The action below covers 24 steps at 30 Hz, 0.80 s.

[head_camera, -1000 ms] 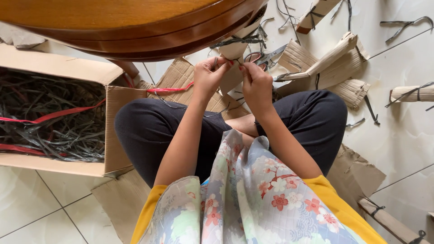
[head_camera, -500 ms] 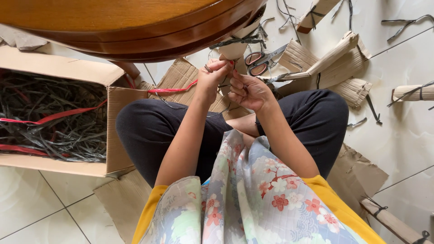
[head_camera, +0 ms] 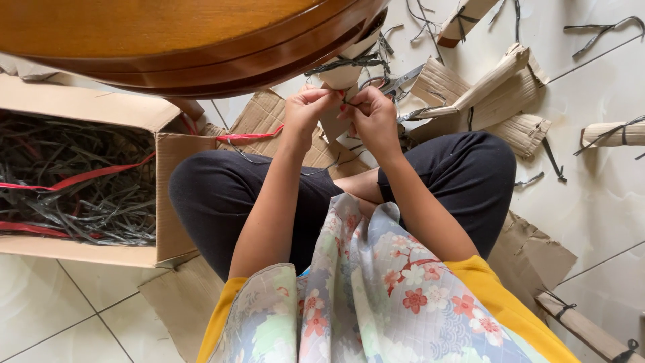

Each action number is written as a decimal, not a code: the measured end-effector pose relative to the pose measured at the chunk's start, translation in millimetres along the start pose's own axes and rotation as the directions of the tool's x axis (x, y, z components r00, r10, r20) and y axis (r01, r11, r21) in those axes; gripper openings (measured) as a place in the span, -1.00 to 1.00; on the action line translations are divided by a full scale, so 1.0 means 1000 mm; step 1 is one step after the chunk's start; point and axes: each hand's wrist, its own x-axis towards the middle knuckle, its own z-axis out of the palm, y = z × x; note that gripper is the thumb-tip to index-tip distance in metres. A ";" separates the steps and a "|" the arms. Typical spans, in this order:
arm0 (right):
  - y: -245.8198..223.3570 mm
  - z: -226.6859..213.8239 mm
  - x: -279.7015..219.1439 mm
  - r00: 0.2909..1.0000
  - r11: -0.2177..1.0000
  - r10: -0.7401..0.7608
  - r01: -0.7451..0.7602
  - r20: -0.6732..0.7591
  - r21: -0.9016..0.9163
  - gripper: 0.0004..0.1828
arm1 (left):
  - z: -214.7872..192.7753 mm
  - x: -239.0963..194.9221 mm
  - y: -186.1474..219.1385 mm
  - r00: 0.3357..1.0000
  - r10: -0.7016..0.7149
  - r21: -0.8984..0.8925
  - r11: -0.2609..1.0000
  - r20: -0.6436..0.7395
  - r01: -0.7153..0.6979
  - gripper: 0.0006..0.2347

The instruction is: Wrapping the legs of a wooden chair with cardboard and securing them with plastic ties for protection.

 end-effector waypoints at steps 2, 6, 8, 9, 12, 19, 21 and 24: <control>-0.009 0.005 -0.004 0.996 0.992 -0.077 0.072 -0.050 -0.100 -0.89 | -0.003 0.007 -0.002 1.000 -0.025 0.026 0.999 -0.018 0.026 -0.82; -0.014 0.011 -0.003 0.851 0.804 -0.503 0.395 -0.153 -0.445 -0.93 | -0.003 0.006 0.007 0.991 -0.109 0.115 0.986 -0.082 0.118 -0.80; -0.007 0.010 0.004 0.821 0.767 -0.549 0.424 -0.152 -0.482 -0.92 | -0.003 0.004 0.005 0.986 -0.134 0.121 0.982 -0.096 0.145 -0.78; -0.003 0.010 0.007 0.789 0.727 -0.596 0.451 -0.149 -0.518 -0.92 | -0.004 0.003 0.004 0.982 -0.156 0.127 0.977 -0.110 0.170 -0.76; -0.008 0.013 0.005 0.805 0.753 -0.577 0.457 -0.141 -0.473 -0.94 | -0.007 0.001 0.013 0.971 -0.217 0.156 0.960 -0.103 0.232 -0.77; -0.006 0.010 0.000 0.957 0.946 -0.265 0.235 -0.116 -0.222 -0.95 | -0.008 0.003 0.009 0.963 -0.260 0.171 0.948 -0.076 0.270 -0.82; -0.005 0.009 0.000 0.987 0.991 -0.117 0.108 -0.109 -0.084 -0.90 | -0.010 0.013 -0.006 0.978 -0.201 0.226 0.951 -0.063 0.210 -0.82; -0.013 0.008 -0.001 0.993 1.000 0.007 -0.006 -0.117 0.010 -0.87 | -0.017 0.011 -0.005 0.992 -0.123 0.345 0.930 -0.026 0.124 -0.88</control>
